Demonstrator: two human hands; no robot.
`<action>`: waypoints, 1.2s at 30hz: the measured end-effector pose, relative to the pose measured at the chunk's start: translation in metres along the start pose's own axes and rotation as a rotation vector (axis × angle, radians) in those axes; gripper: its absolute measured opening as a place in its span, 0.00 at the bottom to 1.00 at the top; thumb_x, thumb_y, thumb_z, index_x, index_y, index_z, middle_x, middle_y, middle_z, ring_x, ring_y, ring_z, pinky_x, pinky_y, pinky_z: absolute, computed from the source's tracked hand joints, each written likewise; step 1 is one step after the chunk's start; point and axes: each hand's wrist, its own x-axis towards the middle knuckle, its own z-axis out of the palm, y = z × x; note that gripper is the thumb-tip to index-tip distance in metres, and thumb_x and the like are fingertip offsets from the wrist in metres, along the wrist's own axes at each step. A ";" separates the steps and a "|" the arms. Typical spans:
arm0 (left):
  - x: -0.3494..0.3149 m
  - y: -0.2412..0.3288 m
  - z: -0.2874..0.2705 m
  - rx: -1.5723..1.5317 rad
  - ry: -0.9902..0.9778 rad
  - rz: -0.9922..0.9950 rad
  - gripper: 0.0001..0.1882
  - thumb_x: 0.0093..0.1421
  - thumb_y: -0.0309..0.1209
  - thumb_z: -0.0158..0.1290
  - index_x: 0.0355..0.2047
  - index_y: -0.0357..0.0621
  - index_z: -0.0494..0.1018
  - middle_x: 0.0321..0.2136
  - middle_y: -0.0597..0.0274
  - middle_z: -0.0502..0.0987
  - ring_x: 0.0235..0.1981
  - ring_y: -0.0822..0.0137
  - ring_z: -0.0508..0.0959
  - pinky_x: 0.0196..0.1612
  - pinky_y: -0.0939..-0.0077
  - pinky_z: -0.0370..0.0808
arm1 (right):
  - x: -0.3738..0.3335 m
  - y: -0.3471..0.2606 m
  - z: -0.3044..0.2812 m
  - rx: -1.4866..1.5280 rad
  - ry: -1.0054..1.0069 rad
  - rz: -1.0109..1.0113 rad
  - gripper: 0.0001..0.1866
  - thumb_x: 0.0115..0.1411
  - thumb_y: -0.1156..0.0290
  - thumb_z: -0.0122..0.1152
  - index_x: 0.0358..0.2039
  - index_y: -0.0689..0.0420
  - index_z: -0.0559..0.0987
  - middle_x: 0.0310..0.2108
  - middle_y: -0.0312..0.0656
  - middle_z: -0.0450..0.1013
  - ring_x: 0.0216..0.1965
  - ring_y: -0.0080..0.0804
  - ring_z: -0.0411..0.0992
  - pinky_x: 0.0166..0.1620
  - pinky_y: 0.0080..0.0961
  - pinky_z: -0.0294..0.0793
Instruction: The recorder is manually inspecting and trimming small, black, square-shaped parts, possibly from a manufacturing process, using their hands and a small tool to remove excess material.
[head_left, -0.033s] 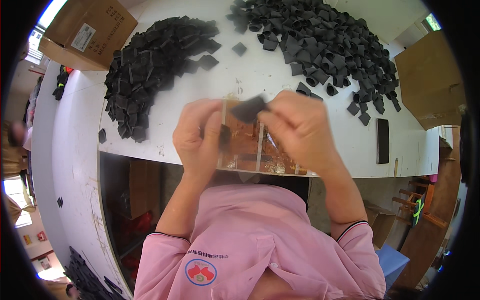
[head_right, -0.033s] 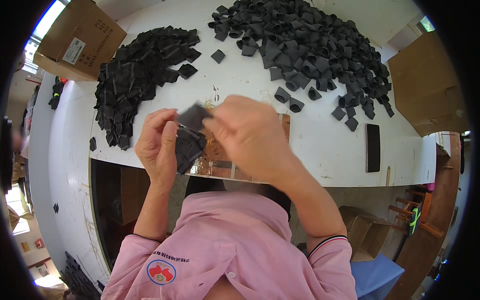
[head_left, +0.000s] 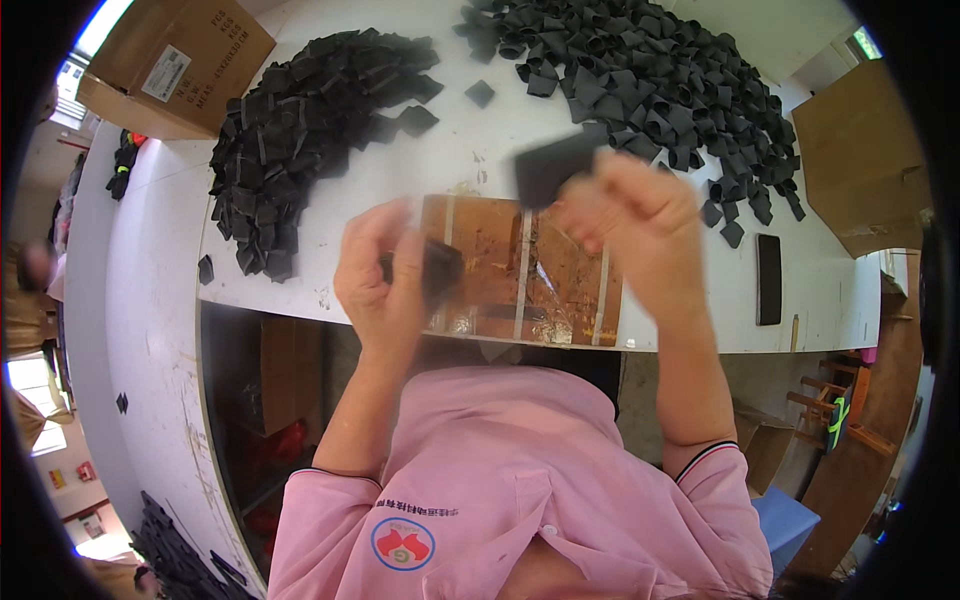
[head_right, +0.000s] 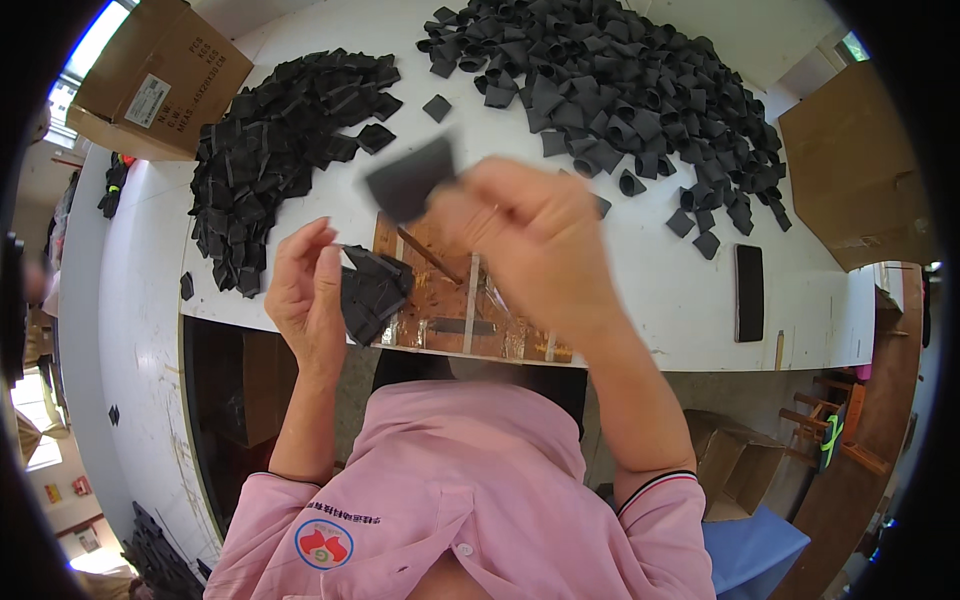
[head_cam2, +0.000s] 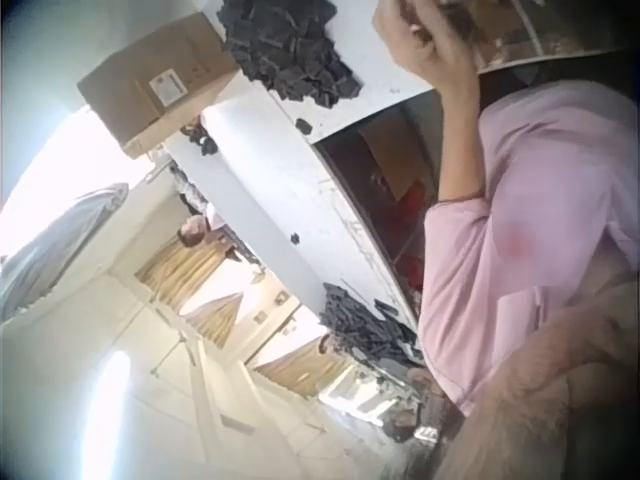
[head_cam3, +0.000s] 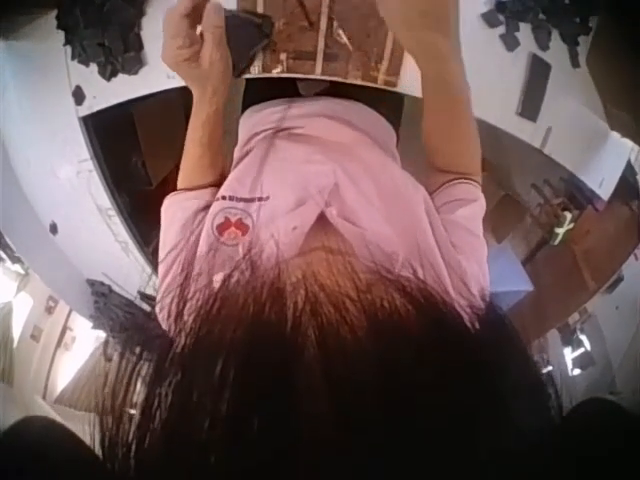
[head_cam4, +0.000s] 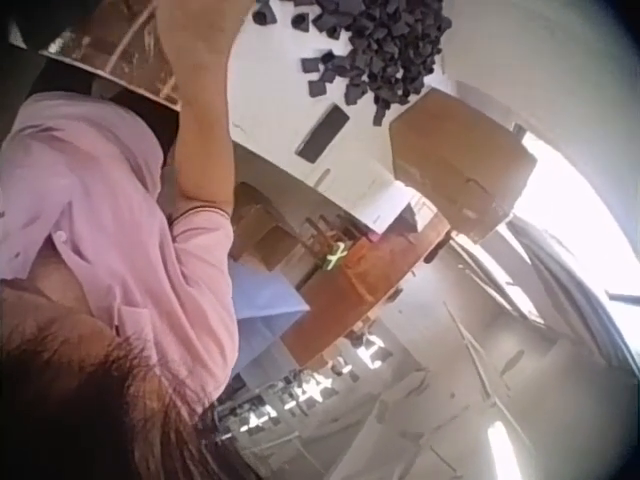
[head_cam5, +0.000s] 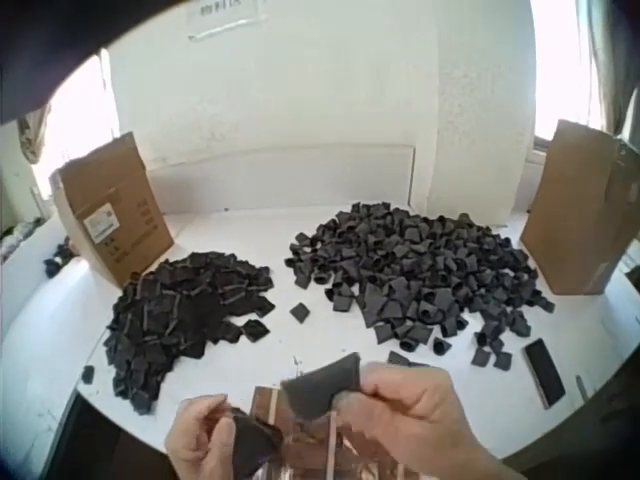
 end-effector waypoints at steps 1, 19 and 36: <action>-0.013 -0.010 -0.010 0.027 0.074 -0.139 0.15 0.56 0.25 0.47 0.45 0.35 0.66 0.39 0.57 0.69 0.40 0.71 0.69 0.43 0.80 0.65 | 0.004 -0.001 -0.011 0.391 0.114 0.241 0.10 0.57 0.68 0.52 0.27 0.62 0.76 0.19 0.34 0.68 0.19 0.16 0.63 0.21 0.12 0.61; -0.050 -0.075 0.021 0.820 -0.247 -0.014 0.38 0.50 0.39 0.53 0.55 0.33 0.49 0.52 0.33 0.51 0.54 0.39 0.51 0.56 0.52 0.48 | -0.080 0.070 0.045 0.018 -0.130 0.416 0.12 0.55 0.66 0.51 0.29 0.65 0.75 0.20 0.44 0.70 0.21 0.30 0.67 0.27 0.24 0.65; -0.044 -0.053 -0.008 0.450 -0.125 -0.151 0.04 0.50 0.19 0.50 0.28 0.34 0.70 0.25 0.59 0.73 0.26 0.67 0.73 0.28 0.76 0.70 | -0.089 0.067 0.051 -0.030 -0.104 0.331 0.10 0.52 0.70 0.55 0.29 0.64 0.75 0.21 0.44 0.70 0.22 0.34 0.69 0.27 0.25 0.67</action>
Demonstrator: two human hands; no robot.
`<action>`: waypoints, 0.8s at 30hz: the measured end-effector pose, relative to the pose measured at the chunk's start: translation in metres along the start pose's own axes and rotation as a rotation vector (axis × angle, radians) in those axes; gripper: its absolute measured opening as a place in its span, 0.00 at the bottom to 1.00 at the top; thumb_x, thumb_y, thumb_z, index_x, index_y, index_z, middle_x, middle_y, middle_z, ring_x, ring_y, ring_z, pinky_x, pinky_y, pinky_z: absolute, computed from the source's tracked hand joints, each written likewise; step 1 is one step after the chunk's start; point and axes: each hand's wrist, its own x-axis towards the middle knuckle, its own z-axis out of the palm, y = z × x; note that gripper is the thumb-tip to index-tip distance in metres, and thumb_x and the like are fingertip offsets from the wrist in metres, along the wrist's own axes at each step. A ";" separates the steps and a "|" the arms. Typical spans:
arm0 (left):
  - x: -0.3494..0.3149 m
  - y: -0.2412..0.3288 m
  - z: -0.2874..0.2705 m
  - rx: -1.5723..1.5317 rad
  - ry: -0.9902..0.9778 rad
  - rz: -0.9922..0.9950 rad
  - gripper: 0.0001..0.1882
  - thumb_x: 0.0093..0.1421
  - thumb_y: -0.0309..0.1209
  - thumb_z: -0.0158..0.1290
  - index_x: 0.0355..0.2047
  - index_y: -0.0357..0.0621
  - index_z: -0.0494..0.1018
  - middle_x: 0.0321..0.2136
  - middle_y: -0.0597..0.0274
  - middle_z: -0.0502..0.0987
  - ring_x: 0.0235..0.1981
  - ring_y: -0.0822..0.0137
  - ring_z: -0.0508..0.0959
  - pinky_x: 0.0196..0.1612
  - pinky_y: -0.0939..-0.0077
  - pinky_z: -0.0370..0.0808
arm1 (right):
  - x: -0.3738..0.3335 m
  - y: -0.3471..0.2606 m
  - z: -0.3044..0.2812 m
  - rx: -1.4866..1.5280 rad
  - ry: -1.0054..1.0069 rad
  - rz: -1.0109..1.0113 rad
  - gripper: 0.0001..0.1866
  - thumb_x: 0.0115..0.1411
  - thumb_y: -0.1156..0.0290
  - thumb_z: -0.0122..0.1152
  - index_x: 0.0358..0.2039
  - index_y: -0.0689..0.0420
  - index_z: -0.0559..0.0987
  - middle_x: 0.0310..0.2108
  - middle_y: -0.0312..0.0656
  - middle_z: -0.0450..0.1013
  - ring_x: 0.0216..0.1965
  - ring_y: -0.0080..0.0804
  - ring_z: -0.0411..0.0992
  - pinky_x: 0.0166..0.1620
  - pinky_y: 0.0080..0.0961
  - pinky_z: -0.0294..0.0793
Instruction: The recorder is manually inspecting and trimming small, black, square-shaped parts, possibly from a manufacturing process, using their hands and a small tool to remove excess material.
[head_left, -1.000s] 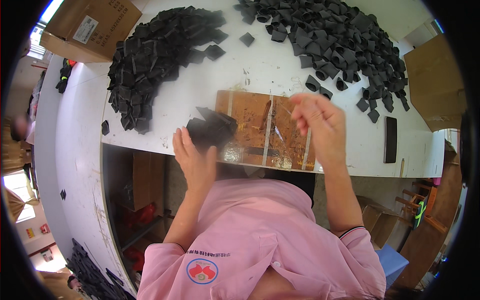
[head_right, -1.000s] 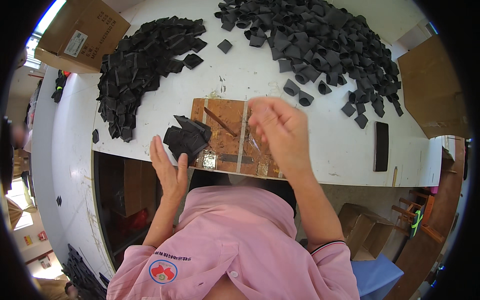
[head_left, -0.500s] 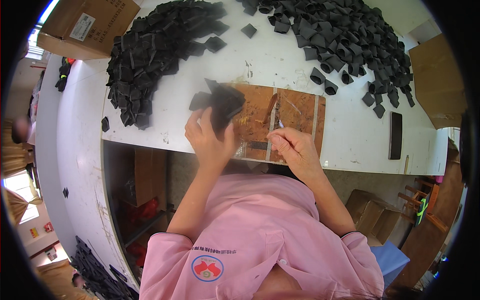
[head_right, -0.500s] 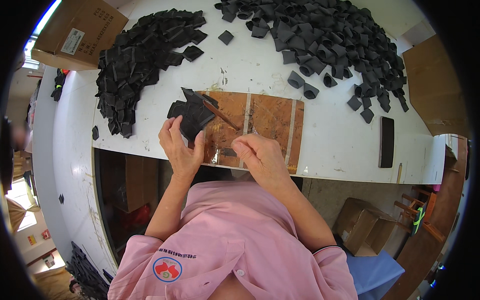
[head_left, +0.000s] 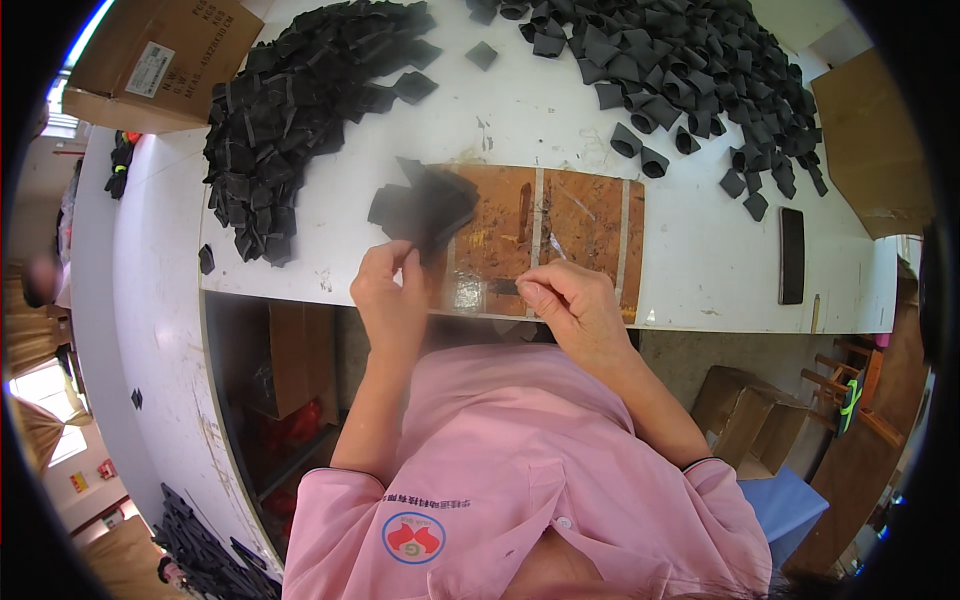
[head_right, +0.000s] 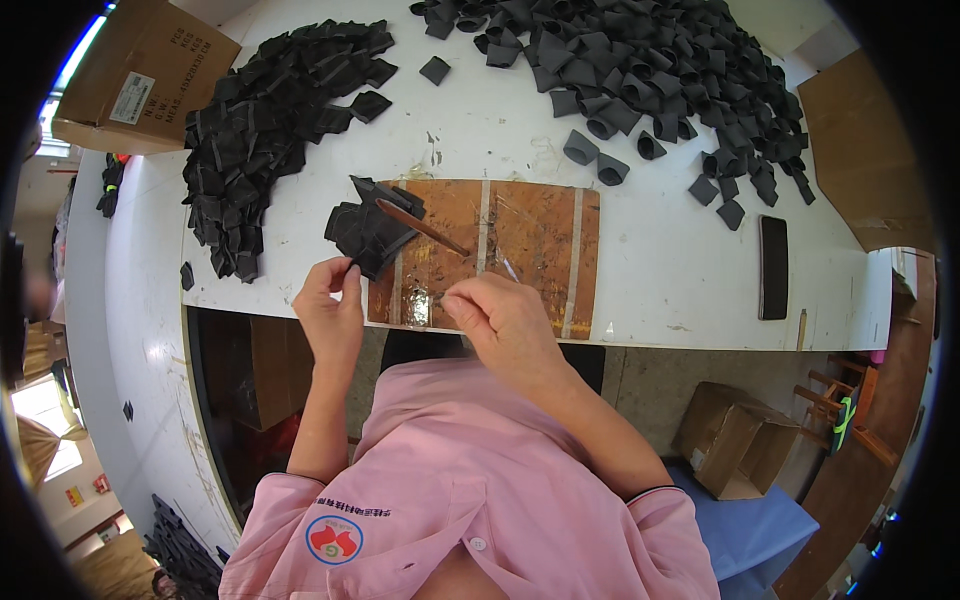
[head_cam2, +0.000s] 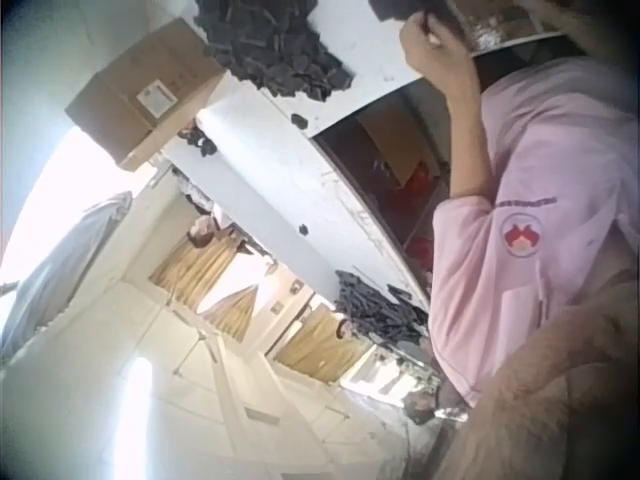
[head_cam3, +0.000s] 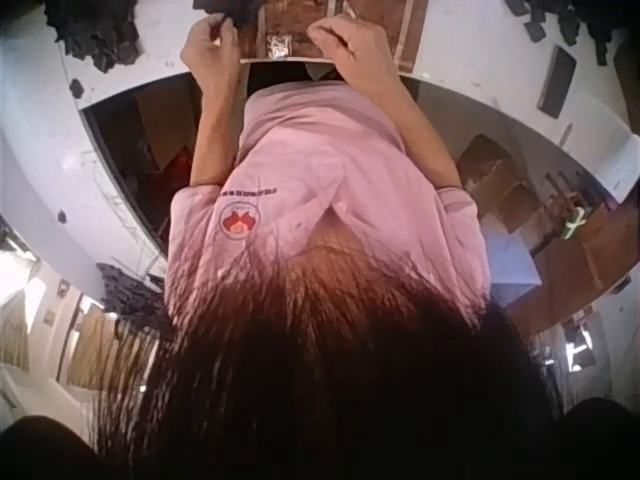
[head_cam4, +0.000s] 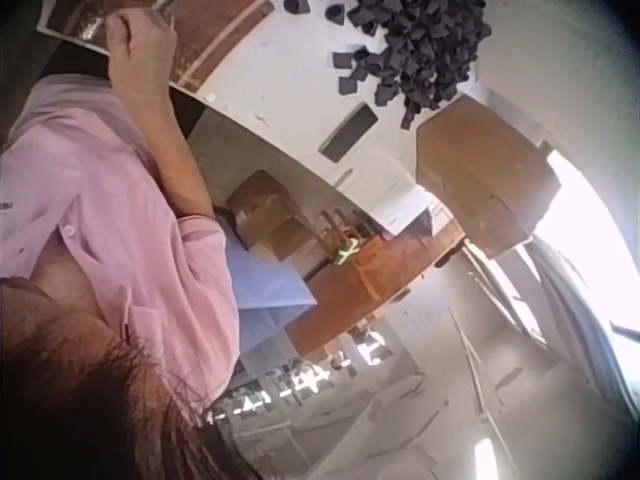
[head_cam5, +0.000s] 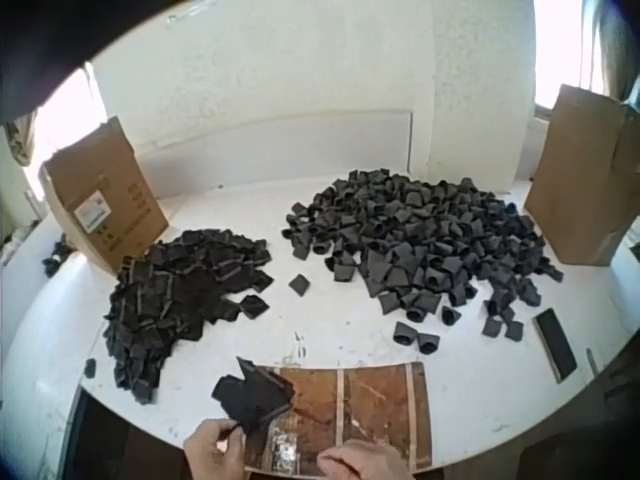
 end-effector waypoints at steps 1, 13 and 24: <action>0.002 0.010 -0.009 -0.265 -0.108 -0.247 0.03 0.51 0.20 0.50 0.28 0.34 0.71 0.24 0.62 0.74 0.24 0.72 0.74 0.27 0.80 0.69 | 0.001 -0.003 0.003 -0.004 0.006 0.004 0.10 0.52 0.70 0.55 0.29 0.64 0.75 0.21 0.44 0.70 0.22 0.34 0.69 0.27 0.25 0.67; -0.014 0.075 -0.007 -1.288 -0.468 -0.602 0.13 0.51 0.28 0.50 0.35 0.33 0.68 0.26 0.56 0.73 0.26 0.70 0.74 0.28 0.81 0.71 | 0.002 -0.018 -0.012 1.131 -0.063 0.398 0.10 0.58 0.67 0.50 0.32 0.63 0.72 0.27 0.39 0.72 0.27 0.22 0.69 0.34 0.18 0.69; -0.016 0.082 0.004 -0.953 -0.402 -0.486 0.04 0.53 0.24 0.53 0.28 0.35 0.71 0.22 0.63 0.74 0.22 0.78 0.72 0.26 0.89 0.68 | -0.003 -0.006 -0.004 -0.082 0.387 -0.037 0.13 0.52 0.66 0.58 0.33 0.62 0.72 0.27 0.41 0.67 0.27 0.30 0.67 0.29 0.24 0.67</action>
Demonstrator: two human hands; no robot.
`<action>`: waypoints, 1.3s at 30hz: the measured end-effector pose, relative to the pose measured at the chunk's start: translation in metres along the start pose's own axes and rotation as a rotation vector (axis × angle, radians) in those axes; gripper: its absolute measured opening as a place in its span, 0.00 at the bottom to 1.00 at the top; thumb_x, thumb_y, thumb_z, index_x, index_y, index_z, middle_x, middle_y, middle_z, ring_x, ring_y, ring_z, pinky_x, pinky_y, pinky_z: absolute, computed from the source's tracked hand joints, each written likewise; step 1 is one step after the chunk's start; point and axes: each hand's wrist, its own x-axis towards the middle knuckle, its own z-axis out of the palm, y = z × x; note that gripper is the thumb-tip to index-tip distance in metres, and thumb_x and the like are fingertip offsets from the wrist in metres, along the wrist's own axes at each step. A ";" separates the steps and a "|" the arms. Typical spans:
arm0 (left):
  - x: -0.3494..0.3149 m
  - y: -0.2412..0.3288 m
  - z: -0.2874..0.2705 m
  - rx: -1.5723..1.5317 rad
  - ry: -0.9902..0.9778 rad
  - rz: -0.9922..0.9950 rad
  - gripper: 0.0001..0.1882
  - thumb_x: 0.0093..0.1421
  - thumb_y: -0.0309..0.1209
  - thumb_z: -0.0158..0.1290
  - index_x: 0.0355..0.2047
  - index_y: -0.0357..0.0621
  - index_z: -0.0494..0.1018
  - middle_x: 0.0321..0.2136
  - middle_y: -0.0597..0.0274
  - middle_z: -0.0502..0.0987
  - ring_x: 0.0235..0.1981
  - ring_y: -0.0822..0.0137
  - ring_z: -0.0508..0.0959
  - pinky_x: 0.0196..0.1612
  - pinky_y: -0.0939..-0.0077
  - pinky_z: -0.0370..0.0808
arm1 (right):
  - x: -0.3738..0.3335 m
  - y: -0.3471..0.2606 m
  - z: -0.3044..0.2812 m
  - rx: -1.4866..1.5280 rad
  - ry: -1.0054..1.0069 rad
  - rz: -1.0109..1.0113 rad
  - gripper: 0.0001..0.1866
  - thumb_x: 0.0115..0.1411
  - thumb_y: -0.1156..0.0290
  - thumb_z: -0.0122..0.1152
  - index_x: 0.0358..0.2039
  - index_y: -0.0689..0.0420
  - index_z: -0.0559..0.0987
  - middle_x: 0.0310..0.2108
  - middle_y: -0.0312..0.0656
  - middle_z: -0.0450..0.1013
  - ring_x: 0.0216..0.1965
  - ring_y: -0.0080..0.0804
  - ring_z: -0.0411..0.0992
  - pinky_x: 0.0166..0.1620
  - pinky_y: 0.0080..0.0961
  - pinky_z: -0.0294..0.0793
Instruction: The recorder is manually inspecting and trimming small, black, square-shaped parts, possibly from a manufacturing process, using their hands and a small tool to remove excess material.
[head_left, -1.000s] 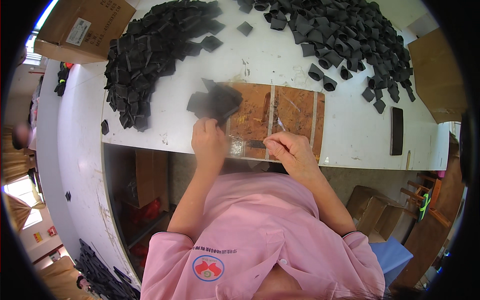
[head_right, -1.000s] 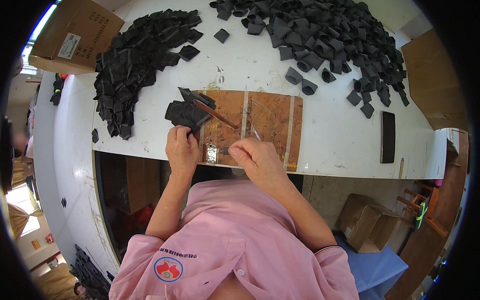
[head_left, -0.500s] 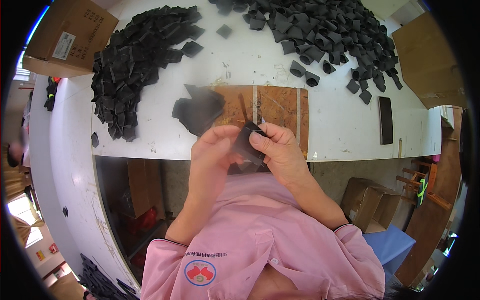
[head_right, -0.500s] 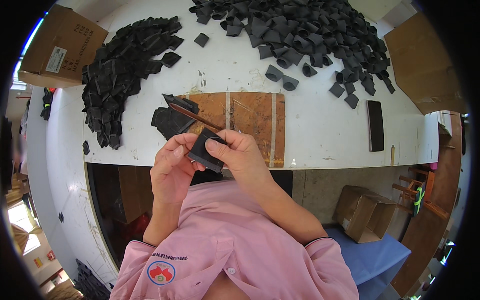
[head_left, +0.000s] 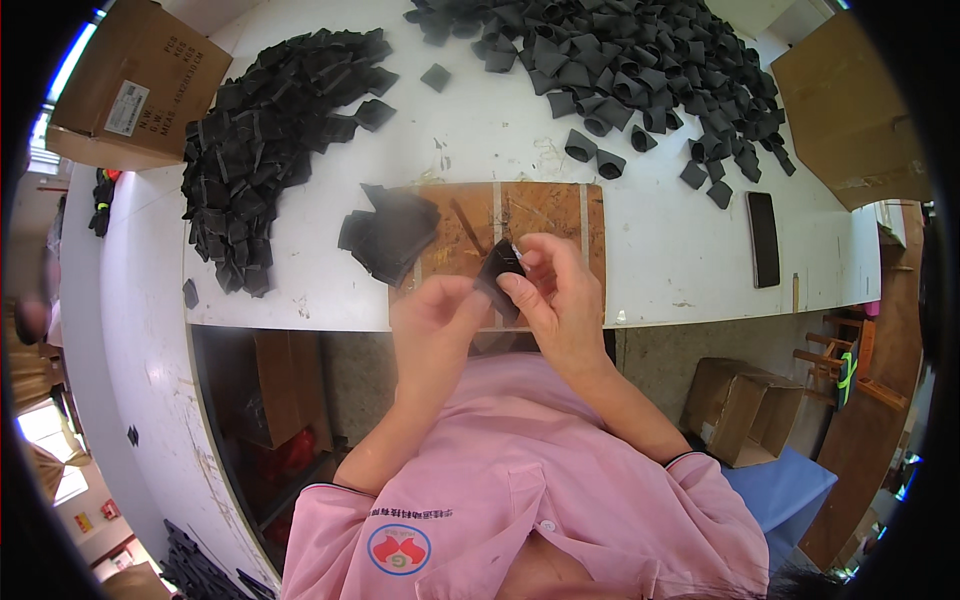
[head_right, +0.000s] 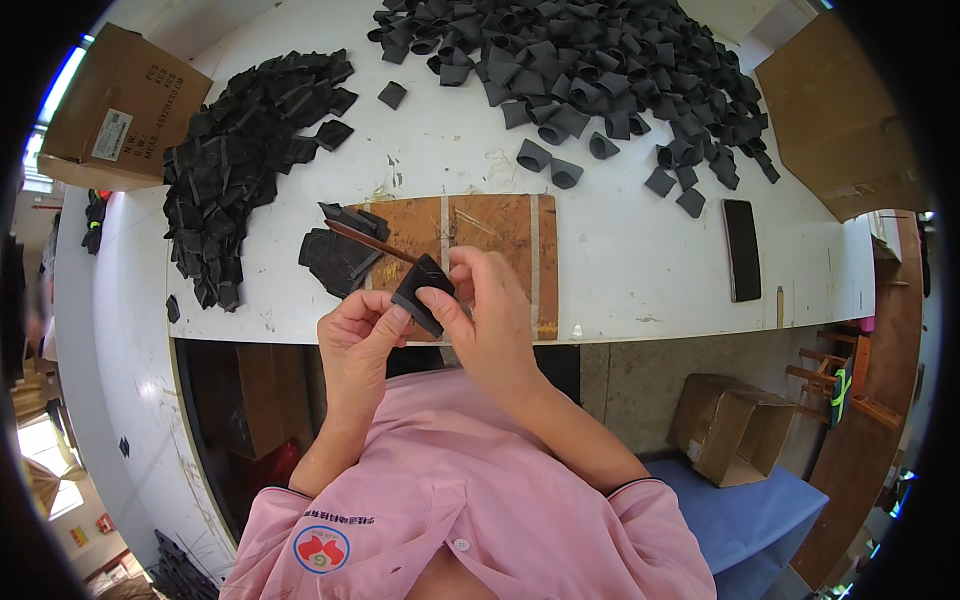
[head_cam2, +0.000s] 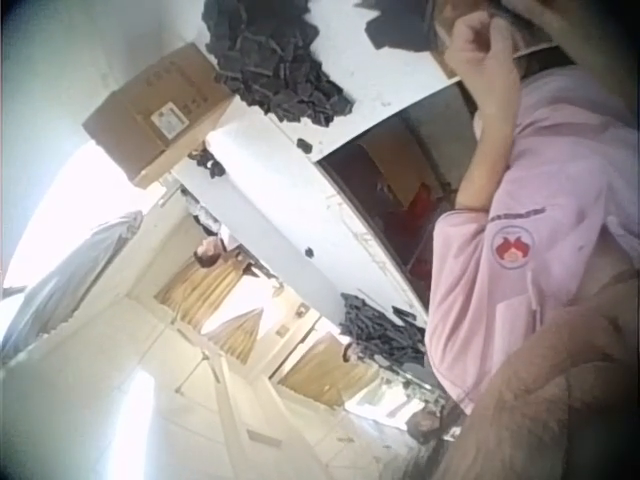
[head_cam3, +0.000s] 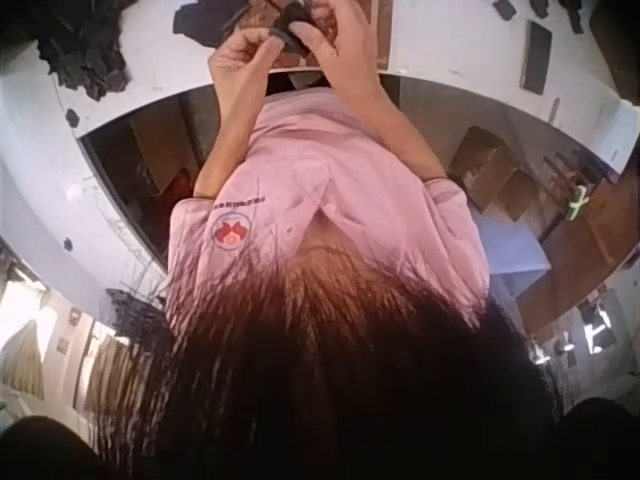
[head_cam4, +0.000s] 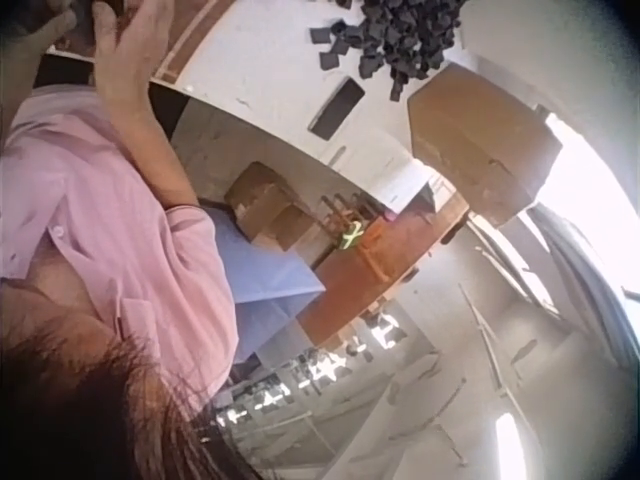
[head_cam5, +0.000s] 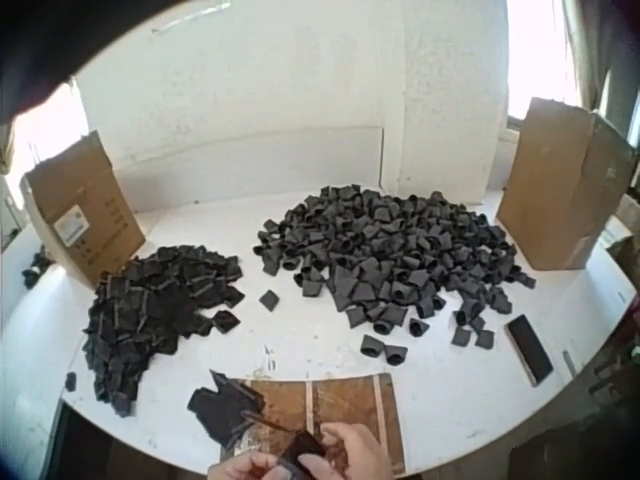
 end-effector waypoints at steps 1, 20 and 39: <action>-0.001 0.002 0.001 0.078 0.014 0.040 0.04 0.53 0.24 0.53 0.27 0.35 0.71 0.22 0.65 0.73 0.22 0.80 0.71 0.26 0.89 0.67 | -0.001 -0.003 -0.002 0.003 0.001 -0.004 0.13 0.52 0.66 0.58 0.33 0.62 0.72 0.27 0.41 0.67 0.27 0.30 0.67 0.29 0.24 0.67; 0.001 0.030 0.018 -0.280 -0.002 0.135 0.10 0.50 0.15 0.46 0.34 0.34 0.67 0.28 0.61 0.71 0.11 0.83 0.63 0.13 0.90 0.58 | 0.018 -0.020 -0.003 1.199 -0.369 0.507 0.03 0.50 0.74 0.57 0.24 0.59 0.73 0.22 0.31 0.64 0.21 0.14 0.57 0.21 0.11 0.53; 0.041 0.041 -0.011 -1.048 -0.425 -0.154 0.12 0.56 0.23 0.42 0.41 0.33 0.64 0.27 0.53 0.74 0.05 0.81 0.57 0.09 0.88 0.53 | 0.077 -0.034 0.001 0.808 -0.635 0.218 0.13 0.58 0.63 0.51 0.21 0.57 0.71 0.16 0.25 0.60 0.17 0.11 0.52 0.20 0.10 0.51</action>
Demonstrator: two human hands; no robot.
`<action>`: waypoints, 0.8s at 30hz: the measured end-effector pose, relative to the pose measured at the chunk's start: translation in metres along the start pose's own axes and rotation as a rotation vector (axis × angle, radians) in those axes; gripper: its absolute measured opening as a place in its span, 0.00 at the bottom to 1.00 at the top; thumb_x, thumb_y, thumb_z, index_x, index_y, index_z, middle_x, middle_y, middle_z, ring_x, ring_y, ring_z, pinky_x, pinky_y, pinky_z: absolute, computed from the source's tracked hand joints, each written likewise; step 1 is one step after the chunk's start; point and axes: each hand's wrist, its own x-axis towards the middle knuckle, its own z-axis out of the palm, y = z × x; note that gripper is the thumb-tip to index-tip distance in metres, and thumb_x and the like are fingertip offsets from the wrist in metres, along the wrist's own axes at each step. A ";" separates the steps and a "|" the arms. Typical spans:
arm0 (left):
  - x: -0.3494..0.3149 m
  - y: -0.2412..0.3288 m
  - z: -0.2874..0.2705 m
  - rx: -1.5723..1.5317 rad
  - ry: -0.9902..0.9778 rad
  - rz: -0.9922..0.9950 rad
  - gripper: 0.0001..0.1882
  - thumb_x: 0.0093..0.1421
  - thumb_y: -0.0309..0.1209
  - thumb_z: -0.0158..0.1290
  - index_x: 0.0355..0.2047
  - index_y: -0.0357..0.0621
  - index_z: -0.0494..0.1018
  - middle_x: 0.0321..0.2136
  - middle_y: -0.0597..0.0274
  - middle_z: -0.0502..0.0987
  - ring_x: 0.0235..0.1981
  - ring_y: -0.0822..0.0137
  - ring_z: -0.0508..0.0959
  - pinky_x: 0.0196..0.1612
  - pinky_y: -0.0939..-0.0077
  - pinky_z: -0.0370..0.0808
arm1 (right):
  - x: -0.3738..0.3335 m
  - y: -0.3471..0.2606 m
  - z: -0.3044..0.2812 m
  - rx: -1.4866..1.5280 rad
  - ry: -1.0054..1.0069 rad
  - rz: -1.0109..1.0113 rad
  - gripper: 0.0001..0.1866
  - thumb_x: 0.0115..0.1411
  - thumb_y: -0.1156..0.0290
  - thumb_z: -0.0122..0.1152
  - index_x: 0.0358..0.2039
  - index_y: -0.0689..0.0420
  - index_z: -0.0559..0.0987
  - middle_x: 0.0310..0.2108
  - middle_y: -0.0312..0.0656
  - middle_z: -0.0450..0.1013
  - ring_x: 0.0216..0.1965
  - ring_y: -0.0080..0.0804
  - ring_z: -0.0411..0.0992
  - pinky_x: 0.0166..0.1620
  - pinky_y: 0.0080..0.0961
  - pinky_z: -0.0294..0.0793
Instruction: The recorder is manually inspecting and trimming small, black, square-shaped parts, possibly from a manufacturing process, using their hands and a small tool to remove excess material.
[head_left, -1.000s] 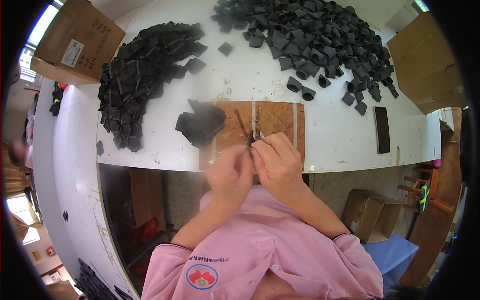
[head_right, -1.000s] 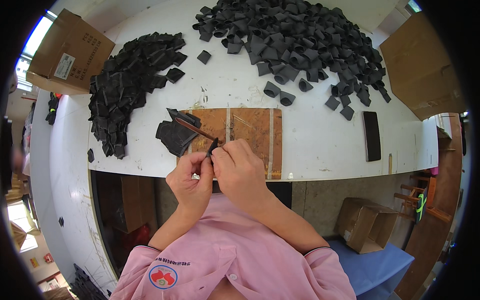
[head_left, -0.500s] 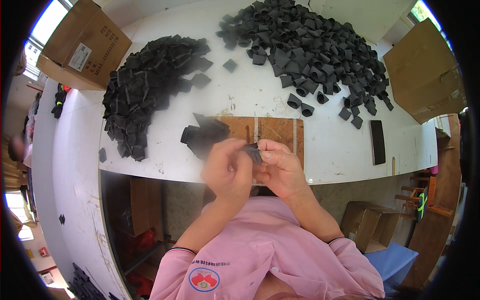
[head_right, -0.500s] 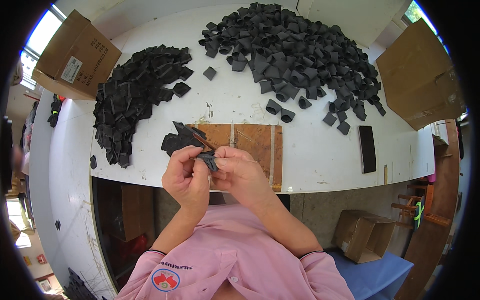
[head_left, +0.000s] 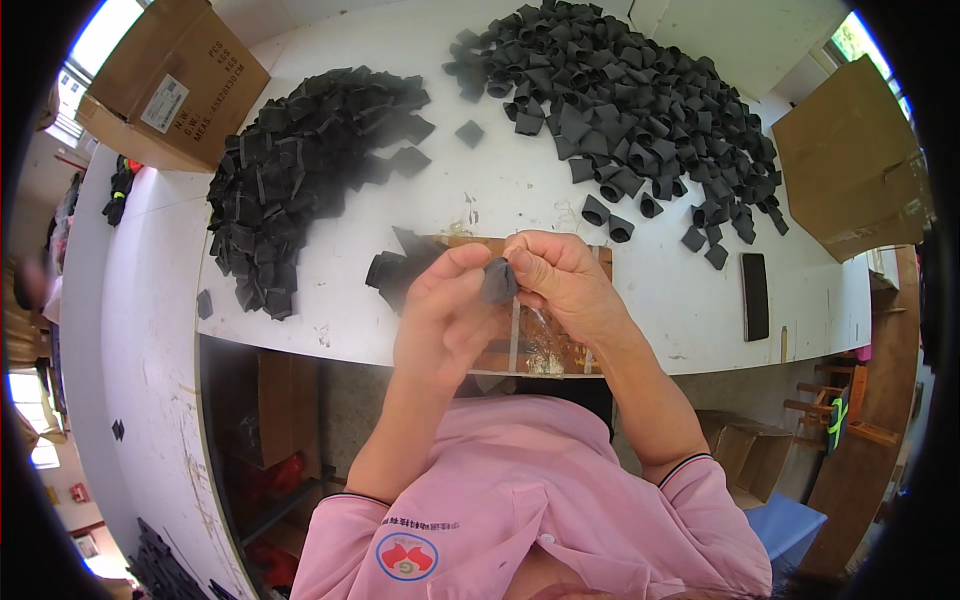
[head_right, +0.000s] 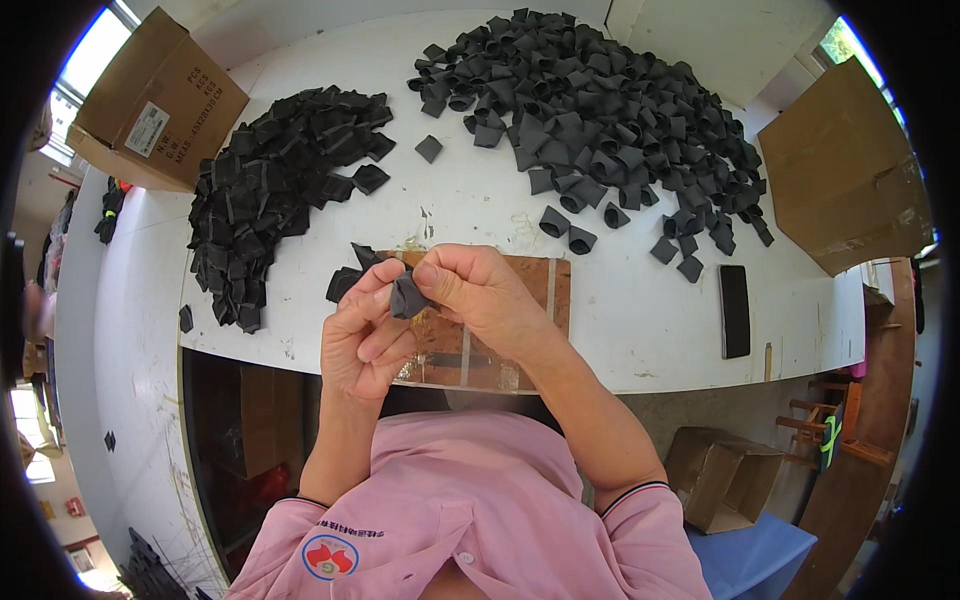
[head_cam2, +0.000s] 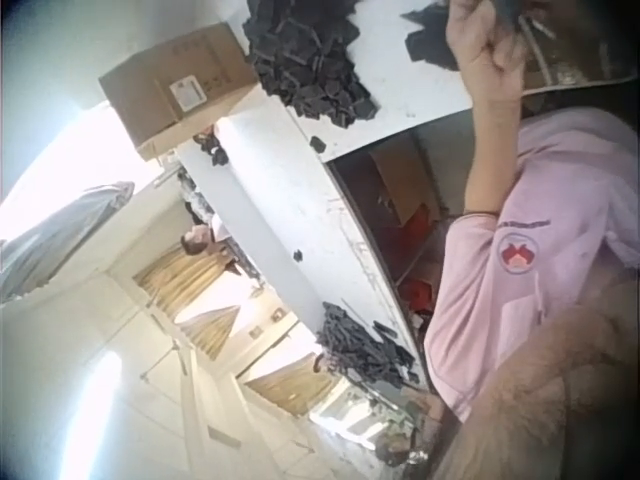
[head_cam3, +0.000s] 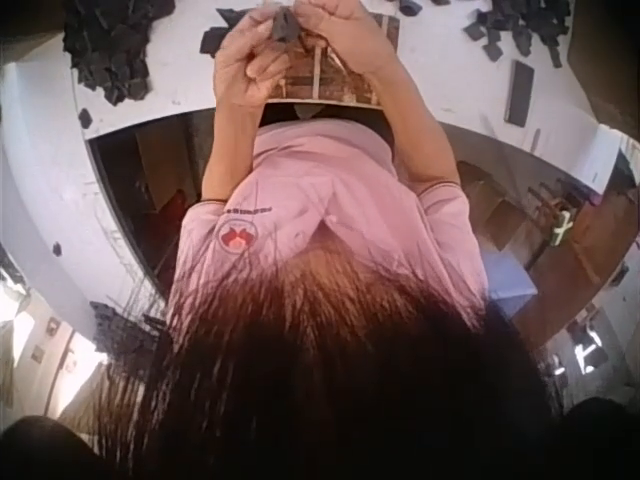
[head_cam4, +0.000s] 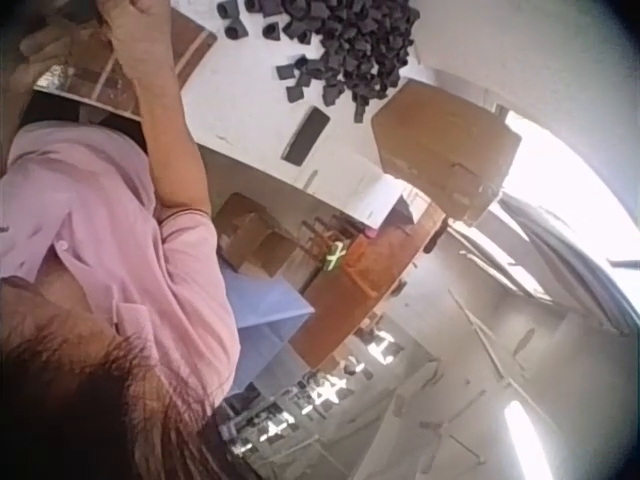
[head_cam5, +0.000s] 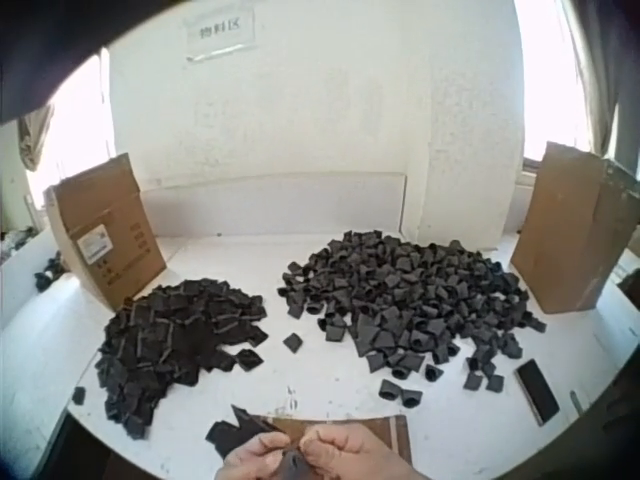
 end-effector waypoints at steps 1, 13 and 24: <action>-0.001 -0.002 0.002 0.303 0.116 0.132 0.12 0.56 0.23 0.44 0.41 0.33 0.64 0.27 0.55 0.73 0.08 0.81 0.60 0.11 0.89 0.55 | -0.002 -0.004 0.001 -0.001 0.005 -0.002 0.13 0.58 0.63 0.51 0.21 0.57 0.71 0.16 0.25 0.60 0.17 0.11 0.52 0.20 0.10 0.51; -0.001 -0.003 0.013 1.183 0.209 0.519 0.07 0.50 0.17 0.50 0.31 0.35 0.73 0.30 0.64 0.73 0.30 0.76 0.72 0.35 0.85 0.68 | 0.000 -0.011 0.009 -0.405 0.069 -0.151 0.10 0.58 0.70 0.51 0.24 0.62 0.73 0.17 0.30 0.67 0.19 0.13 0.60 0.22 0.13 0.60; 0.011 0.001 0.025 1.557 -0.133 0.772 0.09 0.48 0.16 0.50 0.31 0.36 0.71 0.30 0.58 0.74 0.32 0.69 0.73 0.36 0.80 0.69 | -0.024 -0.010 0.011 -0.759 0.317 -0.610 0.12 0.53 0.66 0.57 0.32 0.62 0.72 0.25 0.41 0.66 0.23 0.27 0.66 0.26 0.19 0.65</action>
